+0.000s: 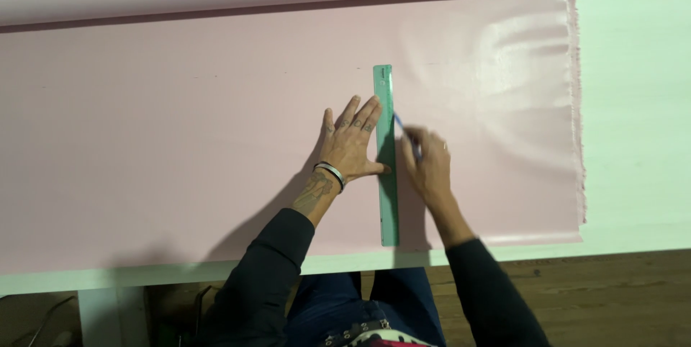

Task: Marking measurement lines on a piece of pink leather using a ruler and a pen.

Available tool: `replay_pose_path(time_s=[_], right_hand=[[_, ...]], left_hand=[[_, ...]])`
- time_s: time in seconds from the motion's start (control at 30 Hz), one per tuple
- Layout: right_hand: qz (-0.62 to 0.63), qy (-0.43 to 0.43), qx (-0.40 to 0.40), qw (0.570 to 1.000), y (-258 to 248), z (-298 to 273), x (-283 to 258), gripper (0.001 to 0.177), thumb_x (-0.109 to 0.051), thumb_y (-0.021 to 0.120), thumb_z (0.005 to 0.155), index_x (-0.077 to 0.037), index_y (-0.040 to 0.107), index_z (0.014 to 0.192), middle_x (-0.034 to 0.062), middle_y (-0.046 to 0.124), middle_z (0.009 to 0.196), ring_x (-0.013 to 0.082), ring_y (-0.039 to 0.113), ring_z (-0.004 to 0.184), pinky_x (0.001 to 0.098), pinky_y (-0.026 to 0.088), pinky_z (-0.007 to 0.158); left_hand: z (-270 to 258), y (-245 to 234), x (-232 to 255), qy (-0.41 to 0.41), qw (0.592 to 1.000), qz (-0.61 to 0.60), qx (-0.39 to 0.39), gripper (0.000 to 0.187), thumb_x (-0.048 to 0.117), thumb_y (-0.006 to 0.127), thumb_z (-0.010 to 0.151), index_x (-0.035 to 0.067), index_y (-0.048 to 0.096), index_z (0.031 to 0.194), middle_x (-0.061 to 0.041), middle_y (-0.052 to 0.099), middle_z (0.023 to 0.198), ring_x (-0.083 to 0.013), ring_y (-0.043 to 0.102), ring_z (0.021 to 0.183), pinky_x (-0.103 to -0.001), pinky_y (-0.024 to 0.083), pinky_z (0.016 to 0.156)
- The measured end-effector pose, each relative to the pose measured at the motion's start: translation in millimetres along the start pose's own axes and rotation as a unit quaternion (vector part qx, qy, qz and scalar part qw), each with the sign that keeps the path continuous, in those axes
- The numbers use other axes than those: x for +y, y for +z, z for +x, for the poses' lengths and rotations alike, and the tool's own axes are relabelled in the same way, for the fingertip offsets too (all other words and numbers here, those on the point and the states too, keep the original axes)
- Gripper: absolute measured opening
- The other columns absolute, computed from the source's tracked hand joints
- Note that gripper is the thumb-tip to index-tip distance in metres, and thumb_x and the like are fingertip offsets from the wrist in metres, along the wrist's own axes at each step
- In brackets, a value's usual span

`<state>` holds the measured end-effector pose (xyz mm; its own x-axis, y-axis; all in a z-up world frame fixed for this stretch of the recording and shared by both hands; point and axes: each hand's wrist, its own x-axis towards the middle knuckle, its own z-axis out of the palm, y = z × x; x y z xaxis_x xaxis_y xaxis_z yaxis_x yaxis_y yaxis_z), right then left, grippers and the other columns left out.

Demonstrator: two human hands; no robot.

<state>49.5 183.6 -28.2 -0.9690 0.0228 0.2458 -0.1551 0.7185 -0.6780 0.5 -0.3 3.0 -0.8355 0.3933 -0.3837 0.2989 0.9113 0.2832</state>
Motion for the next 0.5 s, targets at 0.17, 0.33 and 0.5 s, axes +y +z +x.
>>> replay_pose_path(time_s=[0.17,0.33,0.5], right_hand=[[-0.031,0.031,-0.084,0.996,-34,-129,-14,0.021,-0.015,0.066,0.095,-0.005,0.067,0.114,0.0131,0.07,0.093,0.0296,0.063,0.087,0.0453,0.05,0.084],[-0.069,0.003,-0.147,0.987,-86,-226,-41,0.028,-0.016,0.072,0.078,-0.004,0.067,0.102,0.0156,0.071,0.092,0.0326,0.066,0.093,0.0502,0.048,0.09],[-0.043,0.217,-0.079,0.972,-115,-254,-19,0.013,-0.017,0.071,0.089,-0.011,0.074,0.099,0.0049,0.076,0.086,0.0186,0.072,0.075,0.0364,0.058,0.077]], left_hand=[[0,3,-1,0.005,1.0,0.011,0.01,0.137,0.081,0.079,0.058,0.024,0.009,0.162,0.006,0.007,0.17,-0.0242,0.004,0.156,-0.071,0.009,0.121],[3,5,0,-0.002,1.0,0.017,-0.011,0.139,0.086,0.074,0.057,0.026,0.006,0.162,0.008,0.004,0.17,-0.0228,0.002,0.156,-0.07,0.008,0.122],[-1,1,0,0.003,1.0,0.028,-0.01,0.138,0.086,0.073,0.06,0.022,0.007,0.162,0.005,0.004,0.17,-0.0236,0.001,0.156,-0.071,0.009,0.12]])
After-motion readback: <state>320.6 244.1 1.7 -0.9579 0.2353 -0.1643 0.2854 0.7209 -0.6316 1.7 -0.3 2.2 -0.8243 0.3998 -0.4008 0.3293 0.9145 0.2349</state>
